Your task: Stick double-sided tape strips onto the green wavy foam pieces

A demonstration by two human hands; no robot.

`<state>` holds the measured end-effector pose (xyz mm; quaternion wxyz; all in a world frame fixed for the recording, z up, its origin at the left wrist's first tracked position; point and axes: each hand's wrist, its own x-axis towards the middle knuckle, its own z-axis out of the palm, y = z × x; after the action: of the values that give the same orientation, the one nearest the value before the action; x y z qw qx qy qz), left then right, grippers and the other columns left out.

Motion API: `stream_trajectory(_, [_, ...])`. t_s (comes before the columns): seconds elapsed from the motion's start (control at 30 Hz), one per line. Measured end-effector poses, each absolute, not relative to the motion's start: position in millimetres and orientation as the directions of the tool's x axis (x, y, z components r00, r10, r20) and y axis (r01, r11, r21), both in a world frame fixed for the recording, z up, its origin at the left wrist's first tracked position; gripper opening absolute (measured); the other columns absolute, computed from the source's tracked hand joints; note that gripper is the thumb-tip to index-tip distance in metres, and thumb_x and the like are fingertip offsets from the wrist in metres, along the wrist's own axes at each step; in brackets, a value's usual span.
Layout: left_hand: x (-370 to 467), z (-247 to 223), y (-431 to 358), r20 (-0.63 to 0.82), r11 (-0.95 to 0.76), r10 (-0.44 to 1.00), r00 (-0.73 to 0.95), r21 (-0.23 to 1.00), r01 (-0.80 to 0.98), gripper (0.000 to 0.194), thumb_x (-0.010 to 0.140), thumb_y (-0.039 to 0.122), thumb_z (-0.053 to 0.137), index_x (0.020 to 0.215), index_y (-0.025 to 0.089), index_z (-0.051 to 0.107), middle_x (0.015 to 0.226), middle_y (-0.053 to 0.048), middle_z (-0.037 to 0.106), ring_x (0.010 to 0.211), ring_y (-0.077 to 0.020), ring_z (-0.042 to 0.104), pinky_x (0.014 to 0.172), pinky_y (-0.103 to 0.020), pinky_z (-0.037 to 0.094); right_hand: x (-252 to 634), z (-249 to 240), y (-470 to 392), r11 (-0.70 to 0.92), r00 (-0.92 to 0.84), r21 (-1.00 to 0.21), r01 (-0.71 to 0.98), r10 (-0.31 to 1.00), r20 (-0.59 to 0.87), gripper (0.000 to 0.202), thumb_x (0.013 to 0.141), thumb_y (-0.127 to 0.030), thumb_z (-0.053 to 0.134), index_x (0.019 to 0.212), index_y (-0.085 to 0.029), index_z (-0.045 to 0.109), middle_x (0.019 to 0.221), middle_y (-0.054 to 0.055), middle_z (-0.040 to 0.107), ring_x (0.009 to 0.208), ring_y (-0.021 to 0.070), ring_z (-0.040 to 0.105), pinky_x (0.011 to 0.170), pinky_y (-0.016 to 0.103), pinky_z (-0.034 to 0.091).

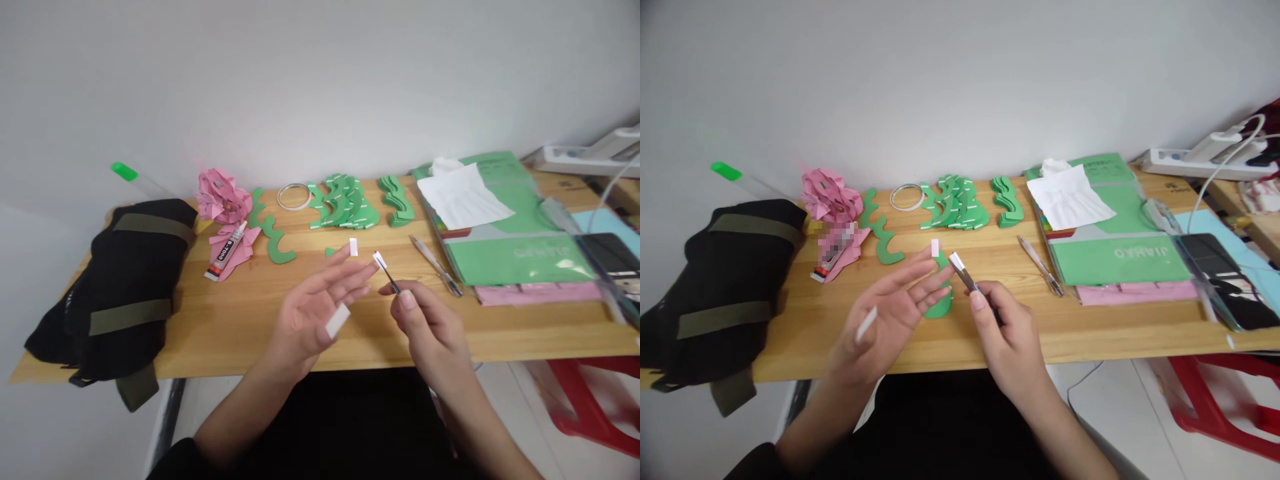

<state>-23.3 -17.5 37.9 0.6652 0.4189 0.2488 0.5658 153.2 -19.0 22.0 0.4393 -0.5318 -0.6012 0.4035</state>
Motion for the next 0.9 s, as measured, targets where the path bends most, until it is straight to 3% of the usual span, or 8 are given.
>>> stream_trajectory(0.13, [-24, 45, -17, 0.079, 0.114, 0.96, 0.267, 0.764, -0.635, 0.052, 0.083, 0.055, 0.065, 0.123, 0.023, 0.068, 0.144, -0.009, 0.057, 0.135, -0.0353, 0.051, 0.109, -0.045, 0.044, 153, 25, -19, 0.209, -0.043, -0.859, 0.467, 0.976, 0.214, 0.024, 0.097, -0.04, 0.051, 0.094, -0.02, 0.064, 0.059, -0.004, 0.055, 0.048, 0.0105, 0.048, 0.047, 0.023, 0.038])
stream_trajectory(0.4, [-30, 50, -13, -0.158, 0.318, 0.942, 0.296, 0.702, -0.637, 0.056, 0.083, 0.065, 0.052, 0.111, 0.022, 0.073, 0.142, -0.009, 0.058, 0.131, -0.0374, 0.052, 0.094, -0.044, 0.052, 158, 31, -14, 0.443, -0.141, -0.545, 0.712, 0.85, 0.507, 0.022, 0.094, -0.038, 0.057, 0.091, -0.017, 0.063, 0.062, 0.0, 0.066, 0.049, 0.0123, 0.058, 0.049, 0.023, 0.043])
stream_trajectory(0.67, [-33, 55, -12, -0.162, 0.305, 0.94, 0.302, 0.797, -0.521, 0.058, 0.085, 0.063, 0.051, 0.103, 0.015, 0.078, 0.131, -0.014, 0.066, 0.142, -0.0381, 0.035, 0.094, -0.042, 0.047, 166, 37, -12, 0.513, -0.255, -0.319, 0.797, 0.765, 0.591, 0.027, 0.095, -0.041, 0.057, 0.09, -0.016, 0.066, 0.061, 0.001, 0.065, 0.047, 0.0115, 0.056, 0.049, 0.023, 0.04])
stream_trajectory(0.9, [-32, 56, -13, -0.156, 0.281, 0.947, 0.281, 0.828, -0.486, 0.057, 0.084, 0.063, 0.053, 0.106, 0.017, 0.078, 0.134, -0.012, 0.064, 0.137, -0.0372, 0.042, 0.092, -0.04, 0.047, 168, 37, -13, 0.508, -0.268, -0.261, 0.821, 0.747, 0.609, 0.028, 0.093, -0.041, 0.06, 0.089, -0.015, 0.068, 0.059, 0.001, 0.064, 0.048, 0.0114, 0.057, 0.048, 0.023, 0.037])
